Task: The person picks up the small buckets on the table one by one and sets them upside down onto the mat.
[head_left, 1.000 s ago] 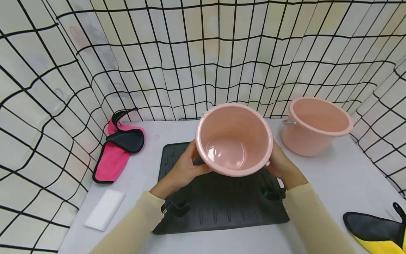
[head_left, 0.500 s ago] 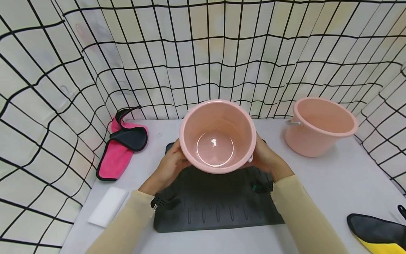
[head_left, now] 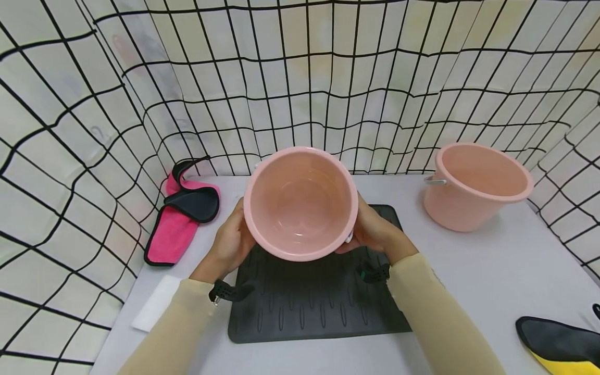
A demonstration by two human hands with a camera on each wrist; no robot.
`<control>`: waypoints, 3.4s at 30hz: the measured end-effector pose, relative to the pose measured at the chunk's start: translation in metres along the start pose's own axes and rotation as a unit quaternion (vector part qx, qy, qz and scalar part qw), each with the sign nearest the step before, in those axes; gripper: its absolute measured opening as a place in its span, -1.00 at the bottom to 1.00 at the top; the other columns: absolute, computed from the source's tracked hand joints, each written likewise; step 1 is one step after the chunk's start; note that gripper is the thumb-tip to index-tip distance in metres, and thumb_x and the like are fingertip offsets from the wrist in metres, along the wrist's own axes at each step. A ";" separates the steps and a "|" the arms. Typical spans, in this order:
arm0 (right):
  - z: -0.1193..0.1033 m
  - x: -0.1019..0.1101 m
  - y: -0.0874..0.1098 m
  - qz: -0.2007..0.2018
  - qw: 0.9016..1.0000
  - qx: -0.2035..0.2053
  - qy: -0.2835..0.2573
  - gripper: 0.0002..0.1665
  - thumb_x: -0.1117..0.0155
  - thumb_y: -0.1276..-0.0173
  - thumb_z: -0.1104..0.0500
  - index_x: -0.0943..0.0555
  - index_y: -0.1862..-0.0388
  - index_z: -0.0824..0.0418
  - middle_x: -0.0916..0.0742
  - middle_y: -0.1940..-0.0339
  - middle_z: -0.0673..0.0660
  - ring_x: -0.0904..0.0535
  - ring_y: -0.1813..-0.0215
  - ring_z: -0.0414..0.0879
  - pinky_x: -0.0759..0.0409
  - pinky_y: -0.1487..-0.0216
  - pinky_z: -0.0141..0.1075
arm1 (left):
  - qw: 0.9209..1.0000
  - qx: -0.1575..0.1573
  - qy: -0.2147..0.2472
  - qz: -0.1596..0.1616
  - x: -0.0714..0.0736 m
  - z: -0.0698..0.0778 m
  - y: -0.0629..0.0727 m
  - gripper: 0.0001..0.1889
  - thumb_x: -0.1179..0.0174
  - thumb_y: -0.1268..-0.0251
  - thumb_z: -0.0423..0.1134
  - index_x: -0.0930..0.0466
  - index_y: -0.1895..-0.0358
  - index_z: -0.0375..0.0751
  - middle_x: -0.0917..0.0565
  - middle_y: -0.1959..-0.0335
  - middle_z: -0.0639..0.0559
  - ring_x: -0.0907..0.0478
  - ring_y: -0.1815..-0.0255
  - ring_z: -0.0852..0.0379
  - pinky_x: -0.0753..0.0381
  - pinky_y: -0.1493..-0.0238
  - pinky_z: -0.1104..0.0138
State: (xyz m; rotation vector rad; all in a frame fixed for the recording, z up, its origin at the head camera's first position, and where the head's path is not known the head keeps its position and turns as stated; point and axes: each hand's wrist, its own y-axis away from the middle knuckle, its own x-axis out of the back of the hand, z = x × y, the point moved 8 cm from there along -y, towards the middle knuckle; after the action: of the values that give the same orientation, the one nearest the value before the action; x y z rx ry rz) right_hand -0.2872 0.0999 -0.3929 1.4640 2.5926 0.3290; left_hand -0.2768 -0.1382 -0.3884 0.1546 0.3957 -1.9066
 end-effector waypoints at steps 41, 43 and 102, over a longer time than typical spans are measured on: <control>-0.010 -0.037 -0.019 -0.009 0.997 0.078 -0.004 -0.09 0.47 -0.57 -0.54 0.13 -0.74 -0.19 -0.62 -0.36 0.25 -0.67 -0.19 0.08 -0.63 -0.26 0.03 | 0.980 0.087 -0.176 0.018 0.029 0.038 0.024 -0.33 0.30 -0.70 0.19 0.04 -0.67 -0.03 -0.01 -0.70 -0.06 0.11 -0.69 -0.15 -0.15 -0.51 -0.19; -0.008 -0.036 -0.021 0.004 0.997 0.070 -0.012 -0.07 0.46 -0.54 -0.58 0.15 -0.75 -0.24 -0.58 -0.42 0.22 -0.64 -0.28 0.13 -0.60 -0.30 0.07 | 0.981 0.076 -0.176 0.013 0.028 0.037 0.025 -0.36 0.29 -0.71 0.15 0.05 -0.67 0.00 0.02 -0.71 -0.04 0.14 -0.70 -0.18 -0.09 -0.52 -0.25; -0.005 -0.049 -0.032 -0.013 0.965 0.239 0.105 0.30 -0.44 -0.33 -0.05 0.27 -0.71 -0.42 -0.17 -0.69 -0.18 -0.20 -0.63 -0.01 -0.49 -0.36 0.22 | 0.939 -0.055 -0.339 -0.004 0.037 0.001 0.036 0.02 -0.33 -0.42 -0.08 0.25 -0.71 0.15 -0.02 -0.69 -0.04 0.03 -0.68 -0.19 -0.05 -0.53 -0.36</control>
State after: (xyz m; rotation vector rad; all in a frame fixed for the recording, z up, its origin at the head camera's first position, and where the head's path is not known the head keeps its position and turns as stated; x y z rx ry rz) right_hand -0.2896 0.0413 -0.3952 1.6019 3.0078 -0.1741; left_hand -0.2566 -0.1831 -0.4060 -0.5688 0.0302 -1.8094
